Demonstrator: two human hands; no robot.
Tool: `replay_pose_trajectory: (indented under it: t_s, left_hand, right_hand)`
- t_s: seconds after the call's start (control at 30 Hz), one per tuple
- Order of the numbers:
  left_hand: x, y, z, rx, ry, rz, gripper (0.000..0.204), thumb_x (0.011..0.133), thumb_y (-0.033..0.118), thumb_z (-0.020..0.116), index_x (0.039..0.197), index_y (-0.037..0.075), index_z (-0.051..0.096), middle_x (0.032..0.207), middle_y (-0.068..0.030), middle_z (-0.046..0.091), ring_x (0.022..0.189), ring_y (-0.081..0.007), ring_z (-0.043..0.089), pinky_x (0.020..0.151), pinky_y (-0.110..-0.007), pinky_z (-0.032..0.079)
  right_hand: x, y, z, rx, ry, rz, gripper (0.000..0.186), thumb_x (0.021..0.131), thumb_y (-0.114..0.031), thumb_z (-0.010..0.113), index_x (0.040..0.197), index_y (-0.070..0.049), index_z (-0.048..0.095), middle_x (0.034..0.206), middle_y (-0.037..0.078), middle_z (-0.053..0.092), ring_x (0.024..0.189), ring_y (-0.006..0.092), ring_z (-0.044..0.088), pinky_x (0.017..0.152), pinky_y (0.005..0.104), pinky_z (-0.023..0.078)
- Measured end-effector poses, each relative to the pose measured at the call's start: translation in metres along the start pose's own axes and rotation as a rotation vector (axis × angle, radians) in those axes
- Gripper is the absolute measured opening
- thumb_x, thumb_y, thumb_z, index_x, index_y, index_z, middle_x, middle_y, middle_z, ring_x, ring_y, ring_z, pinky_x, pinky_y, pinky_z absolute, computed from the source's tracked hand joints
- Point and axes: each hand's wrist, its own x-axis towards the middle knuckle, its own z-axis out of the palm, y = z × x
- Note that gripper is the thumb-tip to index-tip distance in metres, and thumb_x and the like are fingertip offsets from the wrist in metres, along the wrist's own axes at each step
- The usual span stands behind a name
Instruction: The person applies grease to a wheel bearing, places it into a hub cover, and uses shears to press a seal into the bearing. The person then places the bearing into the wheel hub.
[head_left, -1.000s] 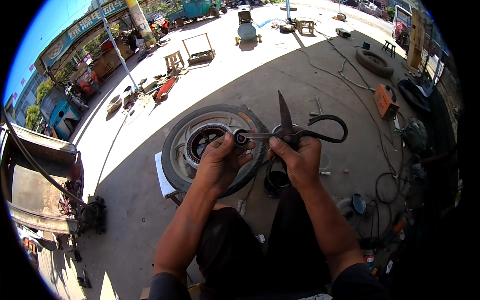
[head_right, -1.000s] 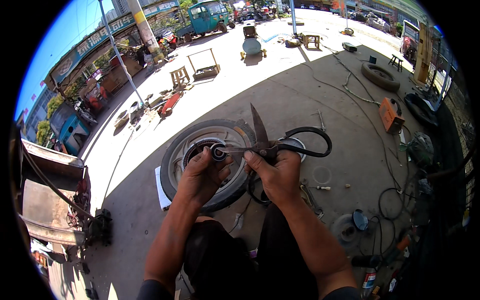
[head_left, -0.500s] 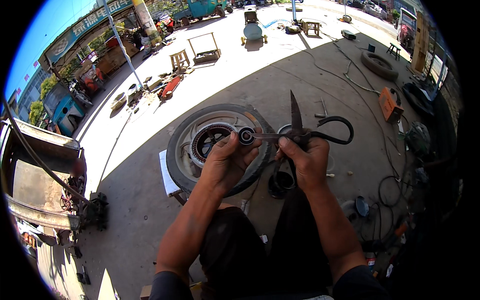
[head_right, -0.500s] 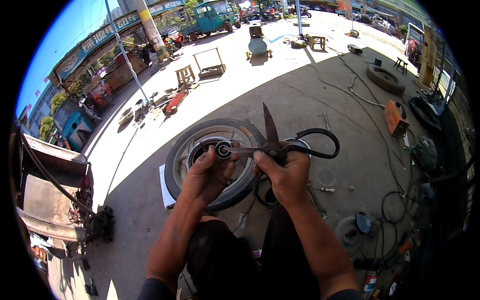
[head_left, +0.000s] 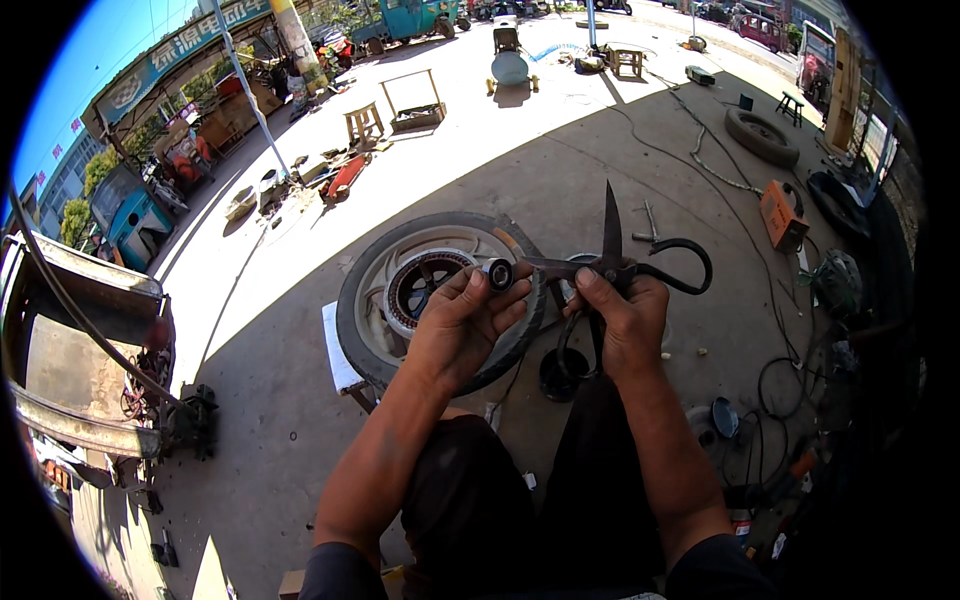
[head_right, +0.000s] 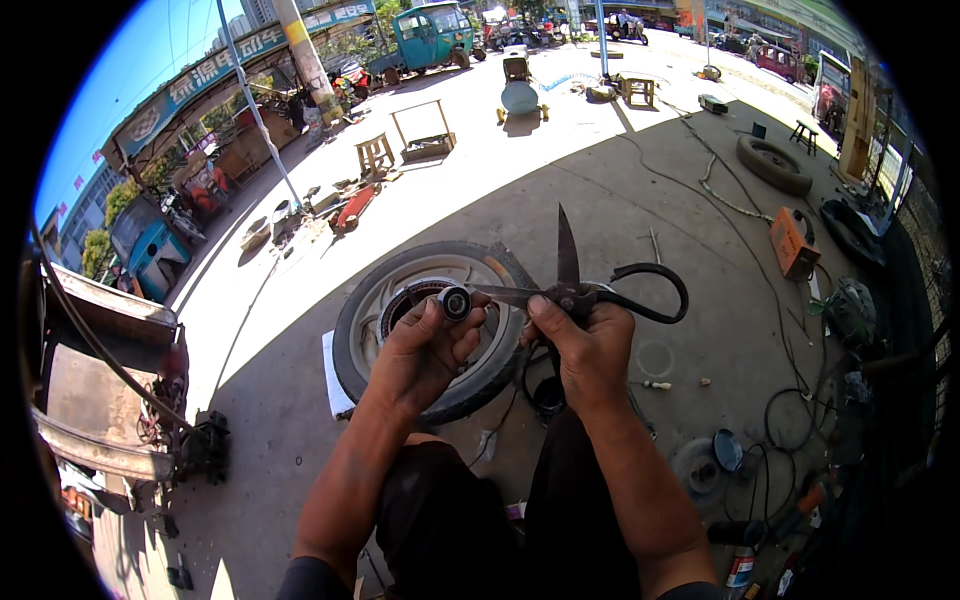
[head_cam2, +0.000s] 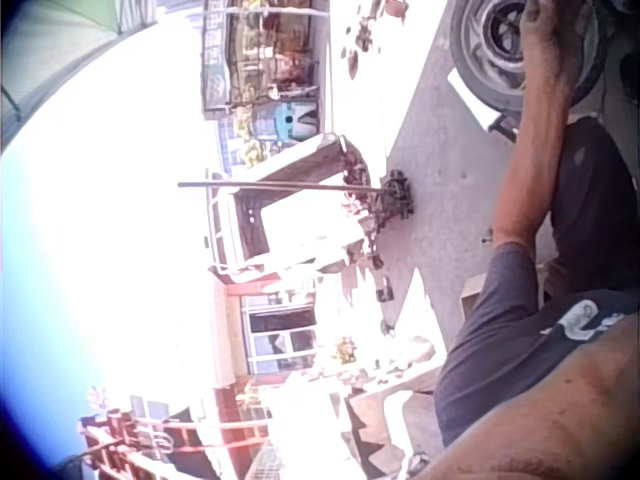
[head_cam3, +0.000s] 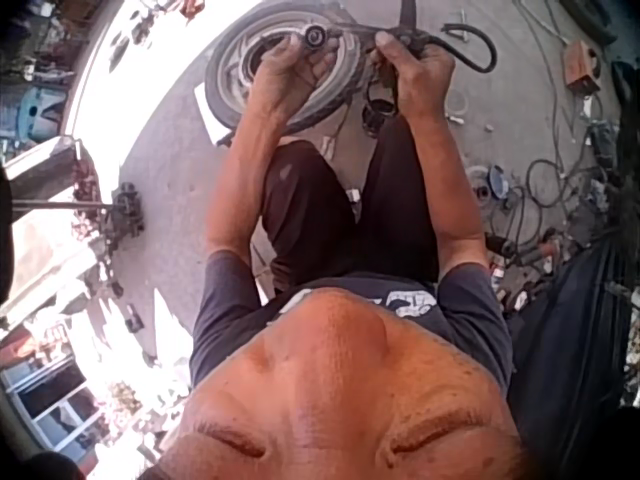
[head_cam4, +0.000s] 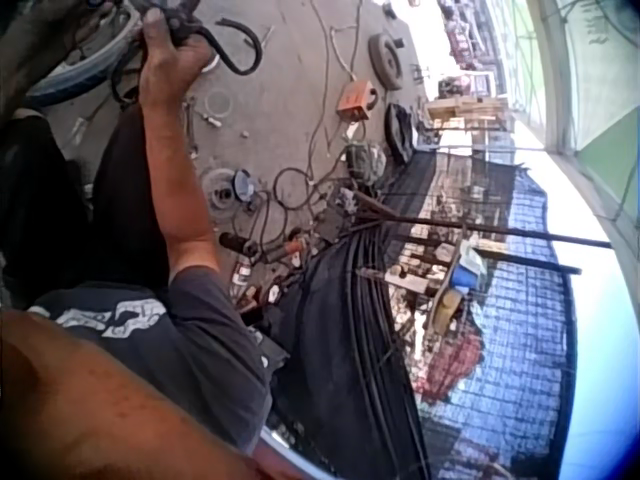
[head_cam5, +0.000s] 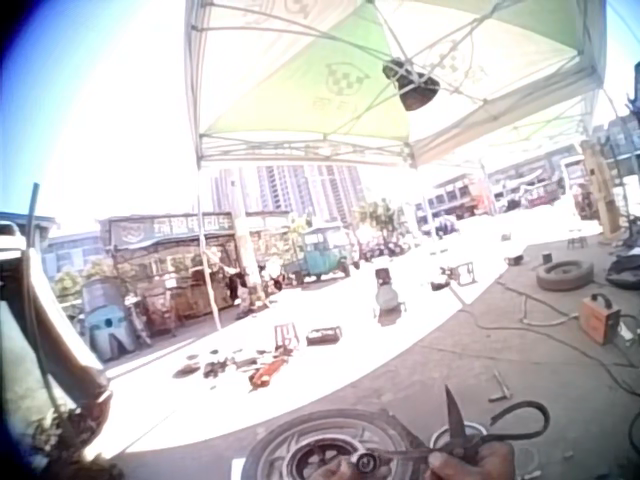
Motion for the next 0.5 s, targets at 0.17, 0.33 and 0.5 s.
replay_pose_trajectory:
  t_s: [0.17, 0.33, 0.5]
  left_hand:
    - [0.000, -0.003, 0.001, 0.236, 0.052, 0.111, 0.028, 0.084, 0.006, 0.077, 0.104, 0.000, 0.058, 0.106, -0.0158, 0.068, 0.091, -0.0240, 0.070, 0.072, -0.031, 0.059]
    - [-0.002, -0.003, 0.012, 0.455, 0.122, 0.211, 0.037, 0.076, -0.002, 0.081, 0.102, 0.001, 0.054, 0.089, -0.0081, 0.065, 0.076, -0.0159, 0.066, 0.056, -0.028, 0.054]
    - [-0.002, -0.003, 0.011, 0.562, 0.120, 0.235, 0.041, 0.076, -0.001, 0.081, 0.107, 0.003, 0.055, 0.089, -0.0078, 0.065, 0.073, -0.0167, 0.067, 0.052, -0.025, 0.052]
  right_hand:
    - [0.000, 0.000, -0.002, 0.003, 0.007, -0.003, 0.015, 0.088, -0.009, 0.073, 0.083, 0.005, 0.068, 0.074, 0.009, 0.068, 0.062, 0.0153, 0.065, 0.059, 0.0270, 0.052]
    - [-0.001, -0.001, -0.003, 0.003, 0.013, 0.013, 0.014, 0.087, -0.008, 0.072, 0.083, 0.005, 0.068, 0.074, 0.010, 0.068, 0.063, 0.0153, 0.065, 0.060, 0.0272, 0.052]
    - [-0.002, -0.004, 0.000, -0.029, -0.039, 0.009, 0.013, 0.087, -0.005, 0.072, 0.080, 0.006, 0.069, 0.072, 0.009, 0.068, 0.062, 0.0145, 0.065, 0.059, 0.0265, 0.051]
